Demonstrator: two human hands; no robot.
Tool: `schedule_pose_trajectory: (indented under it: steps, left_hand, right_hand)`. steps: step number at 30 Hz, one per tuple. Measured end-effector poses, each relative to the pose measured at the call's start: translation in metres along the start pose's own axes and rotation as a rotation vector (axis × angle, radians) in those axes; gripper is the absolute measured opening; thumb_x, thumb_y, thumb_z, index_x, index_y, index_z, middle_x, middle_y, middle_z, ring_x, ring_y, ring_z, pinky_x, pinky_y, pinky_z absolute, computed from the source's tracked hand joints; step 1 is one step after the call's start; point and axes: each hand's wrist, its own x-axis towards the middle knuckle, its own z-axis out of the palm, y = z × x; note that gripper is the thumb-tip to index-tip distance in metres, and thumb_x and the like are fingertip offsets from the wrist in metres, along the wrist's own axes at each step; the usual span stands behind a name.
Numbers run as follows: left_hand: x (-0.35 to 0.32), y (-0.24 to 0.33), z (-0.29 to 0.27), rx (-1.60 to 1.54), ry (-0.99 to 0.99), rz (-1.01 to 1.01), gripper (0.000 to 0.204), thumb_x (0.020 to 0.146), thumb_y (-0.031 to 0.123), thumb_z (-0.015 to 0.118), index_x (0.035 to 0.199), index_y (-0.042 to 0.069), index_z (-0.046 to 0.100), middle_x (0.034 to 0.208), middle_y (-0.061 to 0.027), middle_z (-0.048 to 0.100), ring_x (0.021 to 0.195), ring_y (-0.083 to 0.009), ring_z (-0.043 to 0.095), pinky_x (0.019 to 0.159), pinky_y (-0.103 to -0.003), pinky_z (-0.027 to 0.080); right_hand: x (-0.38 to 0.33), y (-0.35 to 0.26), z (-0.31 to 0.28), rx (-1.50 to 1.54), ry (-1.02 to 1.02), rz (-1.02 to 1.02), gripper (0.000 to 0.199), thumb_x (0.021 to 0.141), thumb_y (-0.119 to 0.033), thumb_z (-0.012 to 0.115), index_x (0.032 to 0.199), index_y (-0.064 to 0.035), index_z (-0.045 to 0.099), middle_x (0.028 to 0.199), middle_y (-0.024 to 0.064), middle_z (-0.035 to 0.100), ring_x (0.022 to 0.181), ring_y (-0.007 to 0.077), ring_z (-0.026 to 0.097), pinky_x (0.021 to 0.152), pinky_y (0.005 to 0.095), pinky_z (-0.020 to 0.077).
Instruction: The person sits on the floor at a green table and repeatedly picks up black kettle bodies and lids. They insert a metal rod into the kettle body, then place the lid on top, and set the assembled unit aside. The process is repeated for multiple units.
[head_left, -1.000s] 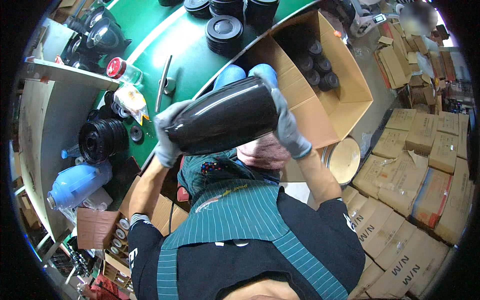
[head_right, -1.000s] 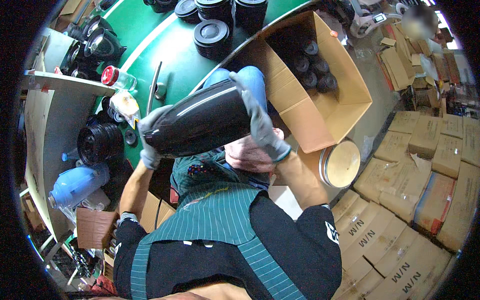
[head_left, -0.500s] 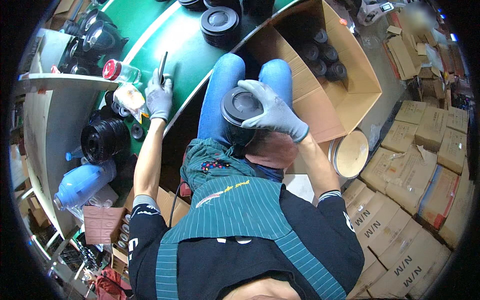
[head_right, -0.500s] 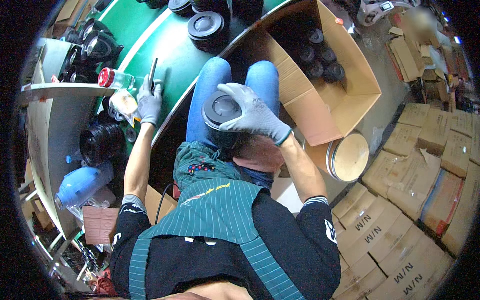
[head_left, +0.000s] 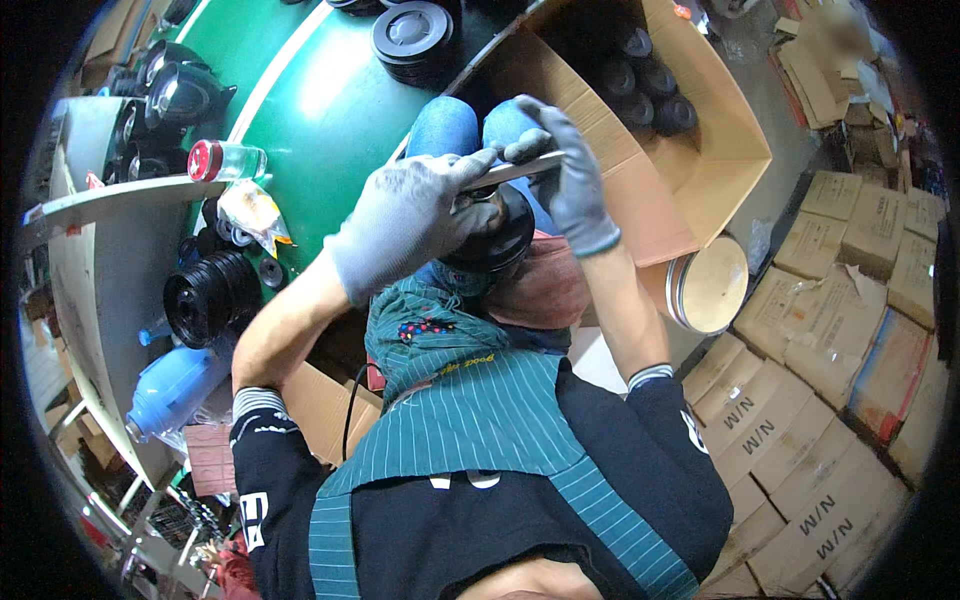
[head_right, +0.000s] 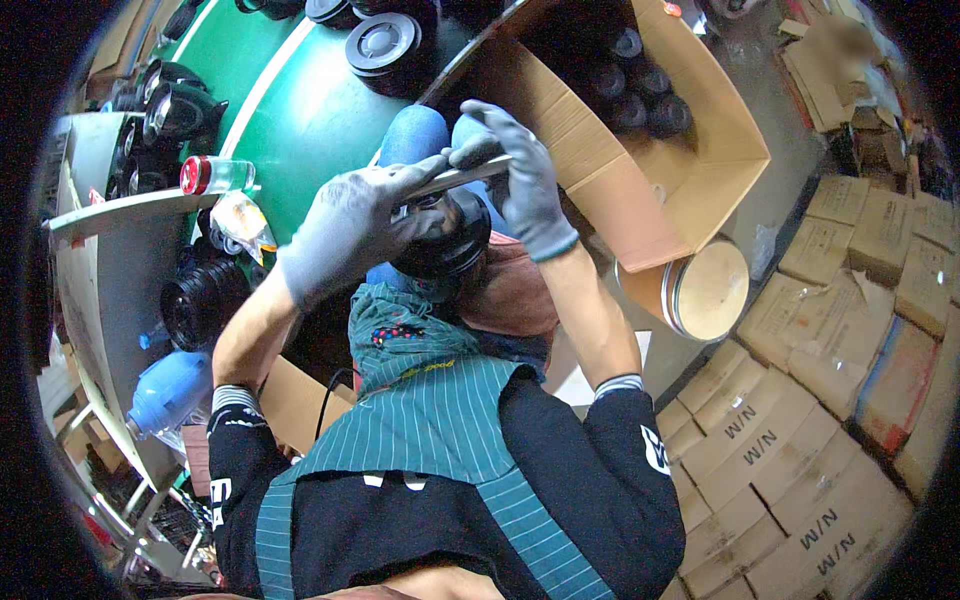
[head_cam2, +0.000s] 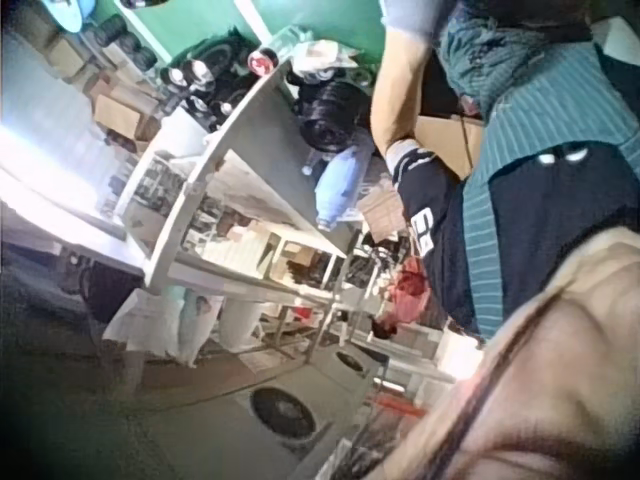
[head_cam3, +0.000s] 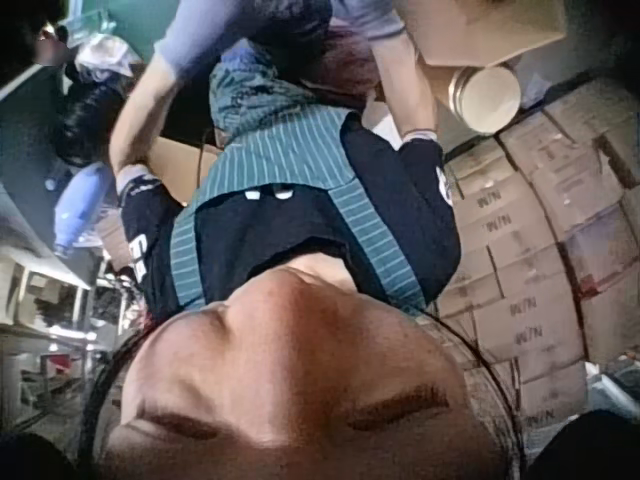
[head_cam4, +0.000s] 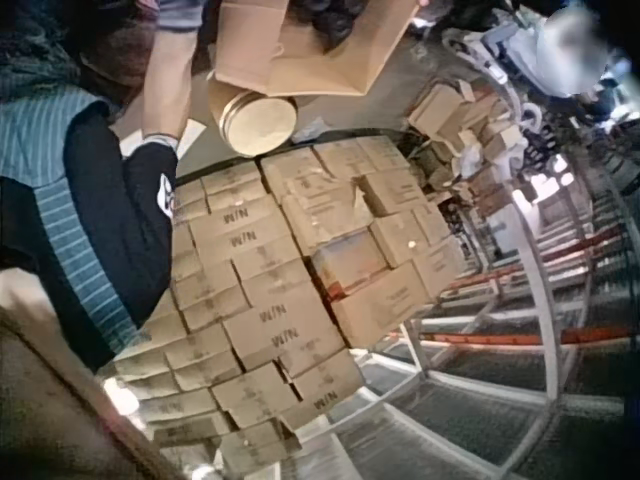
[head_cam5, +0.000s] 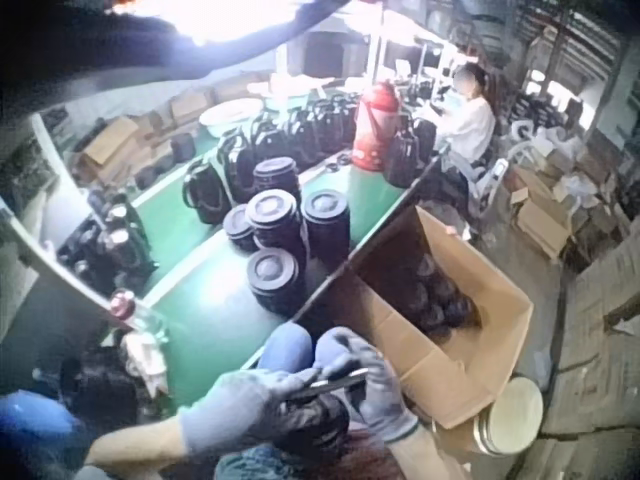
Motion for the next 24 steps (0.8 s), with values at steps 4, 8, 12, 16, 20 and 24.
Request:
schedule_pose_trajectory:
  steps: [4, 8, 12, 16, 20, 24]
  left_hand:
    - [-0.023, 0.039, 0.018, 0.202, 0.019, -0.027, 0.094, 0.103, 0.055, 0.064, 0.162, -0.013, 0.034, 0.162, -0.0402, 0.040, 0.155, -0.0562, 0.035, 0.129, -0.060, 0.030]
    - [-0.020, 0.096, 0.035, 0.117, 0.071, 0.011, 0.106, 0.096, 0.059, 0.070, 0.167, -0.007, 0.029, 0.171, -0.0340, 0.029, 0.161, -0.0557, 0.022, 0.129, -0.067, 0.018]
    - [-0.024, 0.098, 0.050, -0.048, 0.223, 0.004, 0.105, 0.095, 0.059, 0.071, 0.166, -0.007, 0.031, 0.169, -0.0319, 0.035, 0.160, -0.0504, 0.029, 0.130, -0.063, 0.020]
    - [-0.036, 0.053, 0.047, -0.049, 0.374, -0.069, 0.105, 0.092, 0.051, 0.078, 0.166, -0.007, 0.031, 0.168, -0.0323, 0.036, 0.159, -0.0500, 0.032, 0.130, -0.061, 0.025]
    - [-0.036, 0.014, 0.037, -0.123, 0.446, -0.029, 0.085, 0.095, 0.038, 0.074, 0.162, -0.003, 0.041, 0.159, -0.0302, 0.051, 0.149, -0.0496, 0.048, 0.124, -0.053, 0.039]
    - [-0.018, -0.032, 0.037, -0.453, 0.474, -0.064, 0.053, 0.110, 0.032, 0.053, 0.153, 0.002, 0.053, 0.135, -0.0271, 0.069, 0.122, -0.0458, 0.069, 0.105, -0.050, 0.054]
  right_hand:
    - [0.034, 0.021, -0.009, 0.139, -0.206, 0.148, 0.047, 0.112, -0.028, 0.058, 0.145, 0.0056, 0.062, 0.093, 0.0072, 0.077, 0.087, 0.0143, 0.074, 0.085, 0.0307, 0.0614]
    - [0.079, 0.067, -0.004, 0.364, -0.487, 0.440, 0.060, 0.110, -0.029, 0.062, 0.157, 0.0053, 0.049, 0.090, 0.0032, 0.077, 0.084, 0.0217, 0.077, 0.102, 0.0475, 0.0605]
    - [0.089, 0.110, 0.015, 0.475, -0.706, 0.521, 0.058, 0.113, -0.029, 0.059, 0.157, 0.0064, 0.049, 0.084, 0.0004, 0.072, 0.085, 0.0176, 0.075, 0.106, 0.0524, 0.0588]
    - [0.046, 0.072, 0.000, 0.243, -0.227, 0.418, 0.054, 0.115, -0.033, 0.055, 0.153, 0.0055, 0.053, 0.079, -0.0024, 0.067, 0.088, 0.0147, 0.075, 0.108, 0.0477, 0.0587]
    - [-0.006, 0.043, -0.015, 0.287, -0.097, 0.216, 0.048, 0.116, -0.032, 0.053, 0.145, 0.0050, 0.056, 0.073, -0.0006, 0.063, 0.096, 0.0175, 0.075, 0.116, 0.0504, 0.0537]
    - [-0.052, 0.015, -0.009, 0.364, -0.238, 0.039, 0.051, 0.118, -0.033, 0.037, 0.110, 0.0020, 0.073, 0.071, 0.0065, 0.062, 0.097, 0.0317, 0.073, 0.130, 0.0600, 0.0323]
